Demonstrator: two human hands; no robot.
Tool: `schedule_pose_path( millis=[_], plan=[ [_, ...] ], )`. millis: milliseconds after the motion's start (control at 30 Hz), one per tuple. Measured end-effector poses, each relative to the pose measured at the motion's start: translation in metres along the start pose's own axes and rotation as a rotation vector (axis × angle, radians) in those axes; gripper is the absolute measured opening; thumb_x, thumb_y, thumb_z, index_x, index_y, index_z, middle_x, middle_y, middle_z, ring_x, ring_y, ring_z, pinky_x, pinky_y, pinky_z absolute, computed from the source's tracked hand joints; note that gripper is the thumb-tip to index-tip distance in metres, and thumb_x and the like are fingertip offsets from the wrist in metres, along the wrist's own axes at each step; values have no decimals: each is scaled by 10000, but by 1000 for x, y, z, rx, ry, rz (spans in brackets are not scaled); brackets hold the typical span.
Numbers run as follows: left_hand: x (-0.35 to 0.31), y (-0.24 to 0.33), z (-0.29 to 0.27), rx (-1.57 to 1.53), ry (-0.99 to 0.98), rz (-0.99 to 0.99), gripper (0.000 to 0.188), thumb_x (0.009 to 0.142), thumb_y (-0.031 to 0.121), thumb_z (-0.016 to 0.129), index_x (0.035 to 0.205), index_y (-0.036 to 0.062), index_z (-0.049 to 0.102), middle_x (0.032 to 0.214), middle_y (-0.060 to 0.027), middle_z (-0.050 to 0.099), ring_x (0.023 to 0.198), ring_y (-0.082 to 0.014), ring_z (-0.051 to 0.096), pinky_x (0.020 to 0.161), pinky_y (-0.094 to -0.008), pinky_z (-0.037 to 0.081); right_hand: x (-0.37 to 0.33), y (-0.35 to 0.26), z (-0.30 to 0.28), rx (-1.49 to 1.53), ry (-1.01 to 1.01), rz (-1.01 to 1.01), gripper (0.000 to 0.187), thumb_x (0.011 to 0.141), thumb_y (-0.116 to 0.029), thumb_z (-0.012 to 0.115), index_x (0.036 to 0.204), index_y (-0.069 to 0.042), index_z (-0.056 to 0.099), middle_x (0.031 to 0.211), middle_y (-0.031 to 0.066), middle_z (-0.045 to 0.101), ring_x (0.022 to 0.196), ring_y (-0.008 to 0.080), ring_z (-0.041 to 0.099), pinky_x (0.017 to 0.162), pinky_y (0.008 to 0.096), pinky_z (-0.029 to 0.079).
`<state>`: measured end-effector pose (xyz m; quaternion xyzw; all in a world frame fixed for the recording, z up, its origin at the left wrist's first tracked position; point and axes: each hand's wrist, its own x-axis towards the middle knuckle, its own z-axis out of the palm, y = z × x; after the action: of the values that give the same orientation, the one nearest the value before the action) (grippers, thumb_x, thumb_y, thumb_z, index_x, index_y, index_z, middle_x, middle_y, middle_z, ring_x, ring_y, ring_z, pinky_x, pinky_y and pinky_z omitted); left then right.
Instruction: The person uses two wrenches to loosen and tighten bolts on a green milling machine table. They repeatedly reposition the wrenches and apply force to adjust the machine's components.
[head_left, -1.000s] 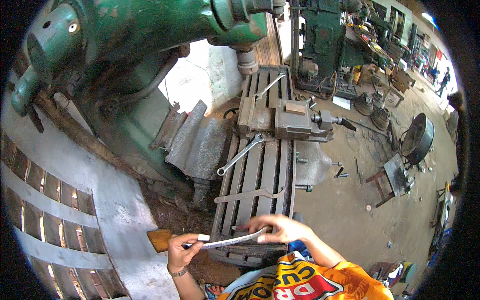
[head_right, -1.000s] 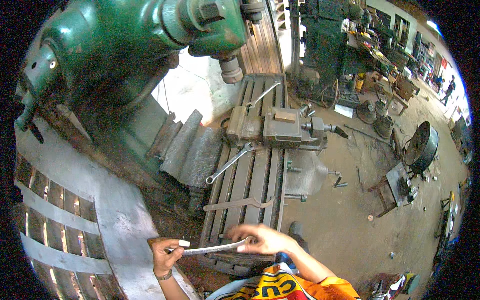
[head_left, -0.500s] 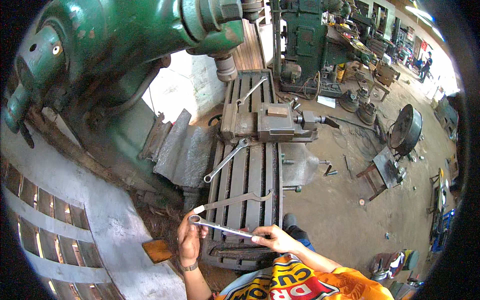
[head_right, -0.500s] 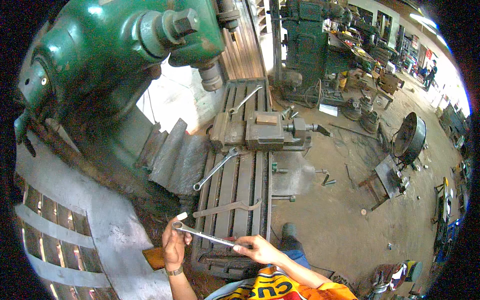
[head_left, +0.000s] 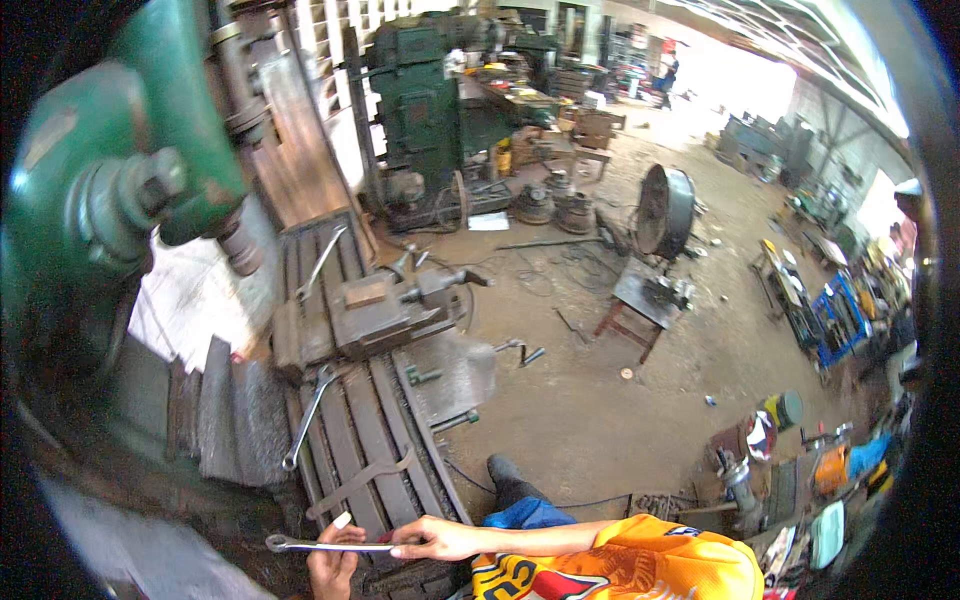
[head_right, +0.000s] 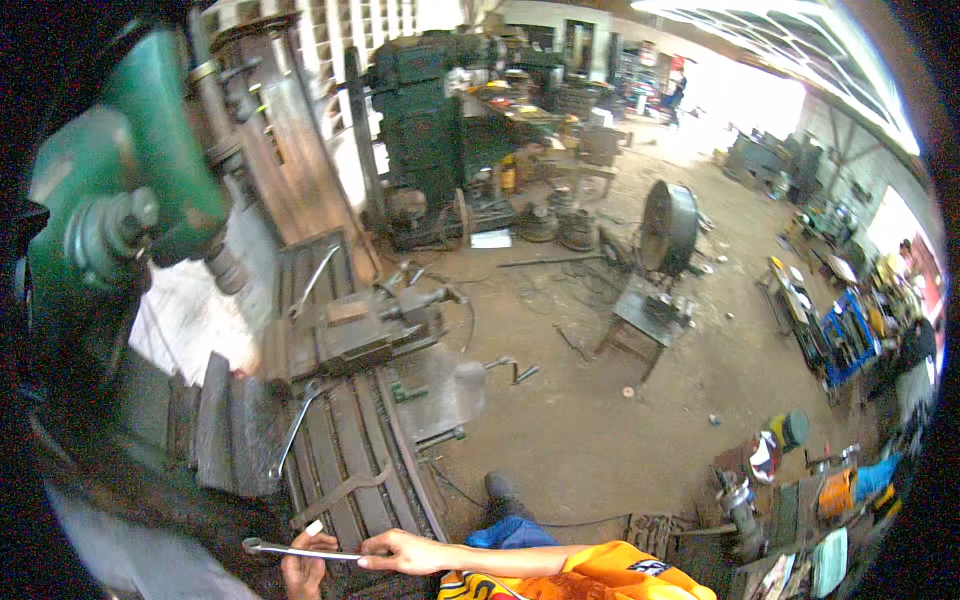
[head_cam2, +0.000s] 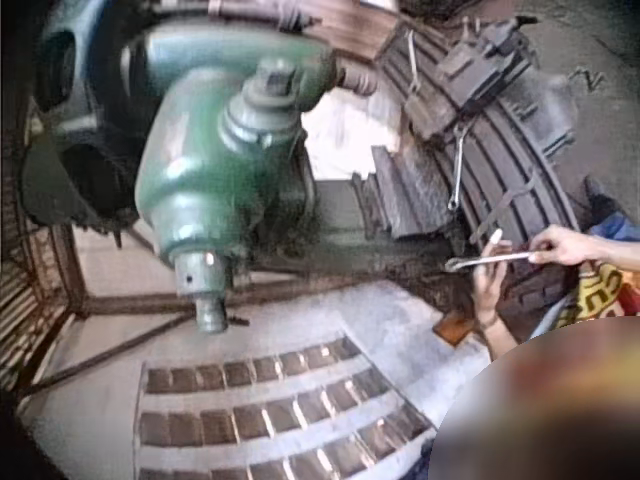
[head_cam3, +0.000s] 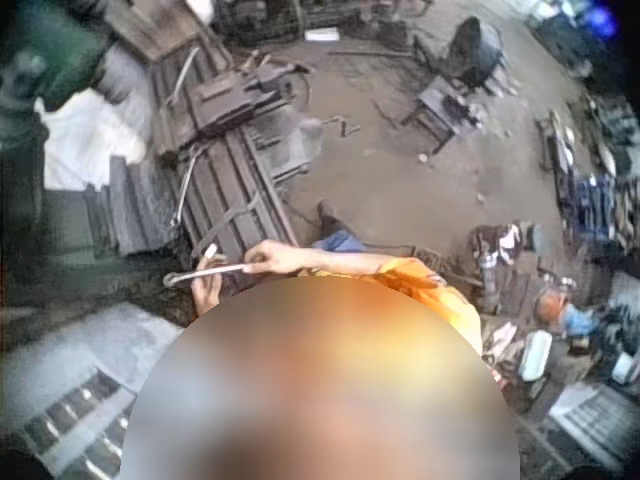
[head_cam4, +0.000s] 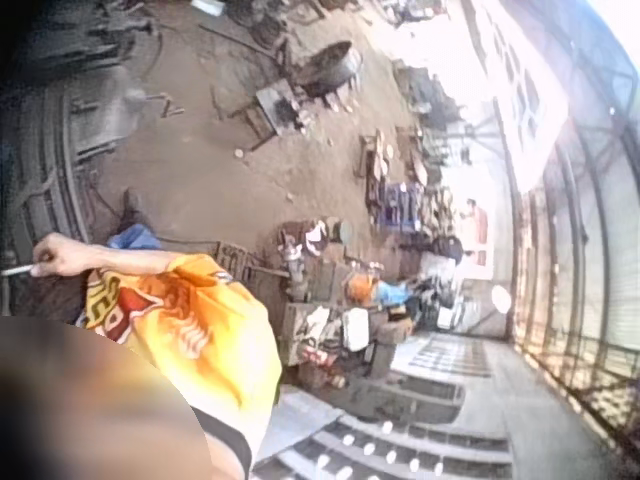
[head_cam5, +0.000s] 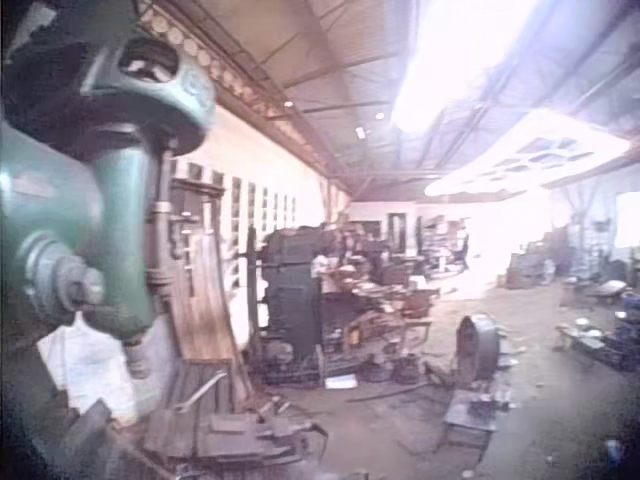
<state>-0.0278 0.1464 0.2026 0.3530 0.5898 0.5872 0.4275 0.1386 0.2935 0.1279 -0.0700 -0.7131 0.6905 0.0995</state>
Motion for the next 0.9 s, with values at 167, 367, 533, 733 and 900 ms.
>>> schedule_pose_path(
  millis=[167,367,533,733,900],
  plan=[
    [17,-1,-2,150,-104,-60,522,929,41,678,1418,-7,503,1212,-69,615,1110,-161,584,973,-295,460,-1,-5,-9,-28,-16,39,484,1039,-429,530,1055,46,619,775,141,588,788,166,529,726,377,448],
    [60,-14,-42,784,99,182,484,939,8,650,1409,42,541,1161,-86,650,1057,-196,619,946,-335,491,-15,-4,-23,-18,64,76,485,1030,-442,537,998,28,648,756,134,589,750,168,522,704,387,448],
    [121,-37,-75,964,359,300,506,910,230,669,1305,-56,533,1211,-226,556,1107,-397,547,982,-457,426,-19,6,-27,-74,140,111,467,1015,-443,570,1007,16,660,732,108,582,728,152,517,672,376,443],
    [170,-81,-88,1085,360,74,528,869,286,745,1283,-1,587,1095,-253,630,1086,-443,592,926,-484,475,-29,13,-25,-32,203,132,430,981,-433,632,1041,-12,692,662,77,579,626,129,502,579,365,430],
    [188,-89,-91,1057,421,-7,289,911,232,698,1101,16,679,958,-228,695,917,-406,667,815,-487,508,-28,9,-31,-89,188,285,426,961,-425,656,1033,-6,691,645,83,615,580,127,512,540,339,422]
  ],
)
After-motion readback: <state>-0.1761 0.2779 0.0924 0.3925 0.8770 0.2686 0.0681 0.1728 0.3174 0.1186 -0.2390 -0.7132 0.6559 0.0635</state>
